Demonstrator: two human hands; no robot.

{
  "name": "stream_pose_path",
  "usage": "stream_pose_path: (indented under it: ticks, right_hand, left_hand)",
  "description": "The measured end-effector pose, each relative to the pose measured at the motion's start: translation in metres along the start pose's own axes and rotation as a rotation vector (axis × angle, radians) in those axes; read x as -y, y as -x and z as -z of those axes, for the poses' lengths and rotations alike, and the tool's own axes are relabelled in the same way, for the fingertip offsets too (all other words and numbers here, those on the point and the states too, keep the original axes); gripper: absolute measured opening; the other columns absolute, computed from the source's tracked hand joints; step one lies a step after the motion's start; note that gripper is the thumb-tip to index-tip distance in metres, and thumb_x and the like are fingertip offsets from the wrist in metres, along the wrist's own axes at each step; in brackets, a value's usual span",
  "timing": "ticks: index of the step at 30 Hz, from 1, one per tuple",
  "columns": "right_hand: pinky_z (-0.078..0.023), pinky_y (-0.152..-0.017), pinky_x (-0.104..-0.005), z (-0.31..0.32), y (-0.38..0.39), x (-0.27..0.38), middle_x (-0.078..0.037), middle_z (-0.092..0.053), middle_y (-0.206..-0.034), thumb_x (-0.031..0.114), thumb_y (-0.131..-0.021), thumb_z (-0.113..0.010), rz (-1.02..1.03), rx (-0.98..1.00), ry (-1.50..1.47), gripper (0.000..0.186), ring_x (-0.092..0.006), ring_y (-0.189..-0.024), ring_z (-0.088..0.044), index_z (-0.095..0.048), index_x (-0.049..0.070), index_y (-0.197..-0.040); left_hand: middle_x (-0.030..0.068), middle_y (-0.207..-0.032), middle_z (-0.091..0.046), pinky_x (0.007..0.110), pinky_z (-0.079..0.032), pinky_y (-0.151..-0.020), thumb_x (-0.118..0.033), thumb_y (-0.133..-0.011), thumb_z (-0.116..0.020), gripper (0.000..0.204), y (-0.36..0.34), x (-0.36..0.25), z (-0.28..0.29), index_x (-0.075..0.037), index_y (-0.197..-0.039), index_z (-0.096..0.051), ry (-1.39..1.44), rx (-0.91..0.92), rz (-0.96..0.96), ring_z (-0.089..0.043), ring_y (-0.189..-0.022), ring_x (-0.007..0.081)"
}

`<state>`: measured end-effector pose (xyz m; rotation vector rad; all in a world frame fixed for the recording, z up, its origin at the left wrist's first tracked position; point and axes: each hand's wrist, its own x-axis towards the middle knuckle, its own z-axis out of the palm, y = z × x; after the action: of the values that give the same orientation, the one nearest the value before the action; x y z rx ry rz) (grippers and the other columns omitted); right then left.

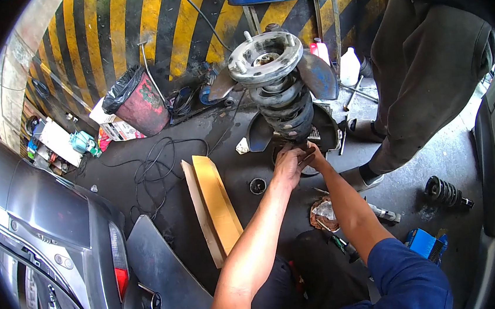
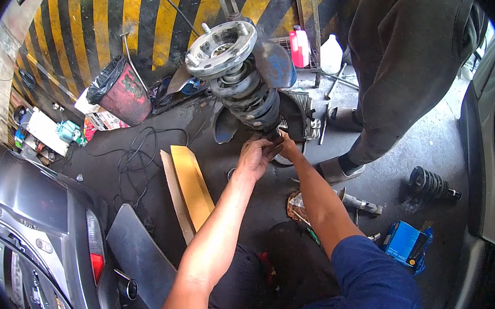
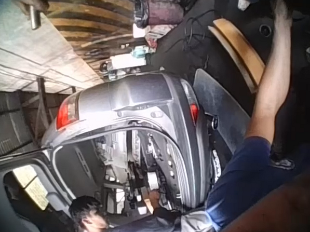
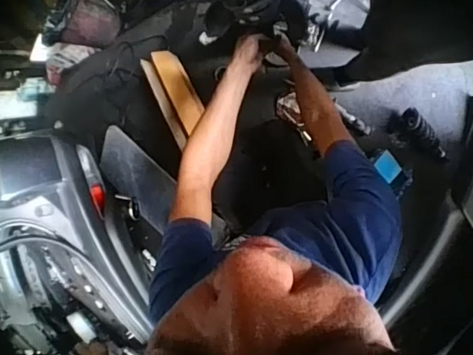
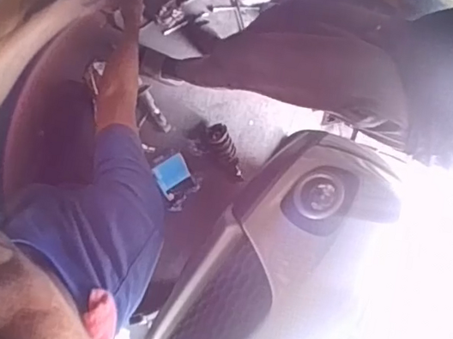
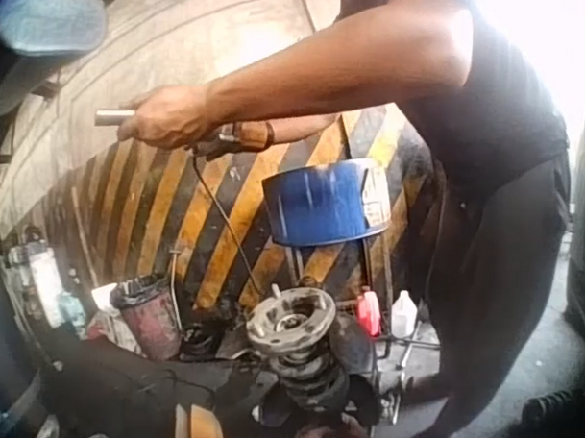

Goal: Replacing the shock absorber and assembling the strut component in an automotive service bay.

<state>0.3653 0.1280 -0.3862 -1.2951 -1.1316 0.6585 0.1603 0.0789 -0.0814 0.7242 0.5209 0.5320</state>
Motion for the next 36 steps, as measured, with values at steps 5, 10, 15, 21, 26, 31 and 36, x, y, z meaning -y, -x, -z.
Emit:
stream_pose_path:
  ticks: [5,10,15,21,26,31,36]
  right_hand:
    - [-0.050,-0.080,-0.0297,-0.017,0.007,0.023,-0.004,-0.064,-0.103,0.002,-0.080,-0.065,-0.062,-0.041,-0.101,0.049,-0.0132,-0.091,-0.059,-0.046,0.008,-0.124]
    - [-0.051,-0.079,-0.0311,-0.008,0.011,0.047,-0.008,-0.066,-0.102,-0.003,-0.076,-0.067,-0.059,-0.014,-0.157,0.074,-0.0159,-0.087,-0.063,-0.034,0.009,-0.141]
    - [-0.050,-0.075,-0.0287,-0.011,0.014,0.090,-0.007,-0.066,-0.100,-0.004,-0.073,-0.064,-0.107,0.012,-0.255,0.067,-0.0133,-0.086,-0.062,-0.043,0.009,-0.136]
    - [-0.050,-0.072,-0.0272,-0.020,0.015,0.105,-0.005,-0.066,-0.101,-0.001,-0.071,-0.066,-0.067,0.060,-0.319,0.056,-0.0115,-0.084,-0.062,-0.053,0.009,-0.125]
    - [-0.049,-0.084,-0.0331,-0.017,0.018,0.102,-0.008,-0.066,-0.104,0.007,-0.076,-0.067,0.149,0.035,-0.006,0.047,-0.0209,-0.091,-0.062,-0.053,0.006,-0.121]
    - [-0.045,-0.092,-0.0371,-0.013,0.017,0.108,-0.013,-0.062,-0.113,0.019,-0.080,-0.064,0.108,0.015,0.082,0.045,-0.0286,-0.100,-0.059,-0.052,0.006,-0.122]
    - [-0.040,-0.100,-0.0340,-0.012,0.017,0.100,-0.006,-0.056,-0.122,0.008,-0.080,-0.063,0.044,0.025,0.176,0.050,-0.0197,-0.112,-0.052,-0.048,0.008,-0.128]
  left_hand:
    - [0.0152,-0.106,-0.061,0.042,-0.055,-0.089,0.008,-0.080,-0.046,0.030,0.004,-0.002,0.005,0.001,-0.109,-0.050,-0.008,-0.019,-0.003,-0.064,-0.098,0.0279]
    - [0.0146,-0.105,-0.061,0.042,-0.055,-0.088,0.007,-0.080,-0.046,0.030,0.005,-0.003,-0.001,0.001,-0.109,-0.050,-0.043,-0.003,0.026,-0.064,-0.099,0.0274]
    - [0.0146,-0.106,-0.060,0.042,-0.055,-0.088,0.007,-0.080,-0.046,0.029,0.001,-0.001,0.005,0.002,-0.108,-0.052,-0.035,-0.005,0.018,-0.064,-0.099,0.0280]
    - [0.0157,-0.107,-0.059,0.042,-0.055,-0.087,0.009,-0.078,-0.044,0.037,0.005,-0.004,0.006,0.001,-0.114,-0.049,-0.020,-0.012,-0.013,-0.063,-0.099,0.0297]
    - [0.0161,-0.106,-0.059,0.044,-0.054,-0.089,0.009,-0.079,-0.043,0.036,0.004,0.003,0.006,0.000,-0.114,-0.048,0.038,-0.014,-0.045,-0.063,-0.102,0.0315]
    - [0.0163,-0.109,-0.057,0.047,-0.053,-0.091,0.009,-0.080,-0.042,0.036,-0.006,0.018,0.007,0.000,-0.114,-0.046,0.156,-0.010,-0.048,-0.061,-0.106,0.0346]
    - [0.0169,-0.117,-0.053,0.047,-0.052,-0.092,0.011,-0.080,-0.041,0.042,-0.005,0.022,0.000,0.000,-0.120,-0.042,0.212,-0.043,-0.123,-0.059,-0.110,0.0360]
